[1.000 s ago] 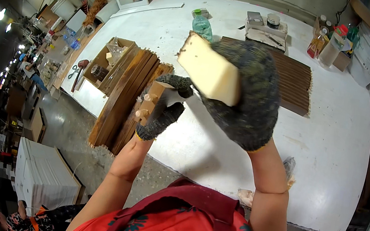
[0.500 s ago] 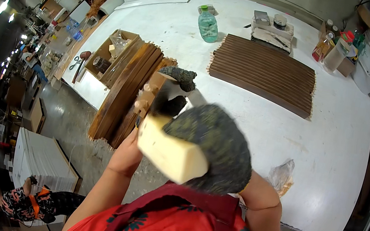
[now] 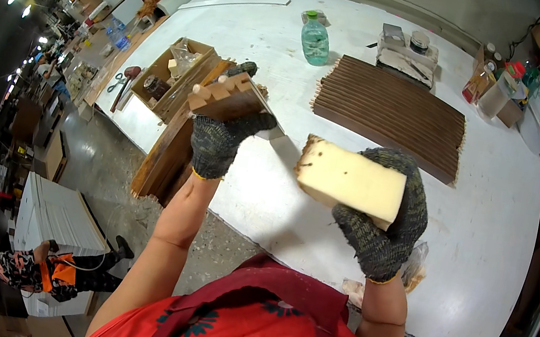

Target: The person polishes wooden planks one by one with a sponge, wiping both the flat surfaces and the narrow edges before setting them aside in a stack.

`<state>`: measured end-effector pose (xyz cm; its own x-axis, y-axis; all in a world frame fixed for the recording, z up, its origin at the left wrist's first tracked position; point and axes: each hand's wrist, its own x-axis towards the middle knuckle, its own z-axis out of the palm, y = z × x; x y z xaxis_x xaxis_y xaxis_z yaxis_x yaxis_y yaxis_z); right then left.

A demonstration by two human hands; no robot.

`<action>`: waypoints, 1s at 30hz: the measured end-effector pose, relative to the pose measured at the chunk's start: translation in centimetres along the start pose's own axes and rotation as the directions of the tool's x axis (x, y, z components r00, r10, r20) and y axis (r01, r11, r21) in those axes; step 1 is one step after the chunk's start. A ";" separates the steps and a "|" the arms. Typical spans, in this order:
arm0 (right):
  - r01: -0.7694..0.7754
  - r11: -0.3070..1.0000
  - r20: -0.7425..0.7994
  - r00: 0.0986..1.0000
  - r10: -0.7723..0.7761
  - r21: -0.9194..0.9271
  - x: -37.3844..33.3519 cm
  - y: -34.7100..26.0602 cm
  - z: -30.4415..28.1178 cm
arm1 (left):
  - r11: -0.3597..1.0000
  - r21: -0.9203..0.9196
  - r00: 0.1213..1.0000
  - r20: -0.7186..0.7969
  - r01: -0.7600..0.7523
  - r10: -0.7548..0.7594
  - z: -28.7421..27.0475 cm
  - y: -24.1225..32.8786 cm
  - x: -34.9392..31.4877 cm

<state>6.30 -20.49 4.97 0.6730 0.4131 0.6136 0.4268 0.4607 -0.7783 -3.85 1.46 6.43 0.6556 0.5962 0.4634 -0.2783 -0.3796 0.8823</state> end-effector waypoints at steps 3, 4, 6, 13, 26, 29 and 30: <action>0.058 0.996 -0.014 0.998 -0.060 -0.072 0.4 -0.1 0.1 | 0.997 0.064 0.997 -0.071 0.039 -0.034 0.0 -0.9 -0.4; 0.081 0.995 -0.023 0.996 -0.083 -0.064 0.6 -0.2 0.5 | 1.000 0.019 0.996 -0.093 0.005 -0.004 0.3 -1.4 -0.5; 0.117 0.992 -0.043 0.992 -0.119 -0.053 0.9 -0.5 1.5 | 0.997 -0.073 0.993 -0.121 -0.002 -0.006 0.8 -1.5 -0.8; 0.234 0.965 0.092 0.970 -0.224 -0.114 4.8 -1.3 5.3 | 0.995 -0.064 0.993 -0.091 -0.079 0.073 1.8 -1.6 -2.0; 0.381 0.897 0.526 0.822 -0.218 -0.223 1.5 -1.7 7.6 | 0.635 -0.730 0.962 0.125 0.254 -0.241 -0.6 -7.0 -2.5; 0.377 0.911 0.598 0.773 -0.210 -0.167 0.5 -0.6 7.9 | 0.848 -0.505 0.986 0.114 0.160 -0.118 -1.1 -5.6 -3.0; 0.365 0.919 0.606 0.768 -0.206 -0.151 0.4 -0.4 7.6 | 0.903 -0.420 0.994 0.093 0.088 -0.053 -1.2 -5.2 -3.2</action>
<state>1.85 -14.54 6.56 0.0629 0.6989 0.7124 0.7288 0.4555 -0.5112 -5.36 2.38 0.43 0.7320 0.5472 0.4060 -0.4888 0.0066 0.8724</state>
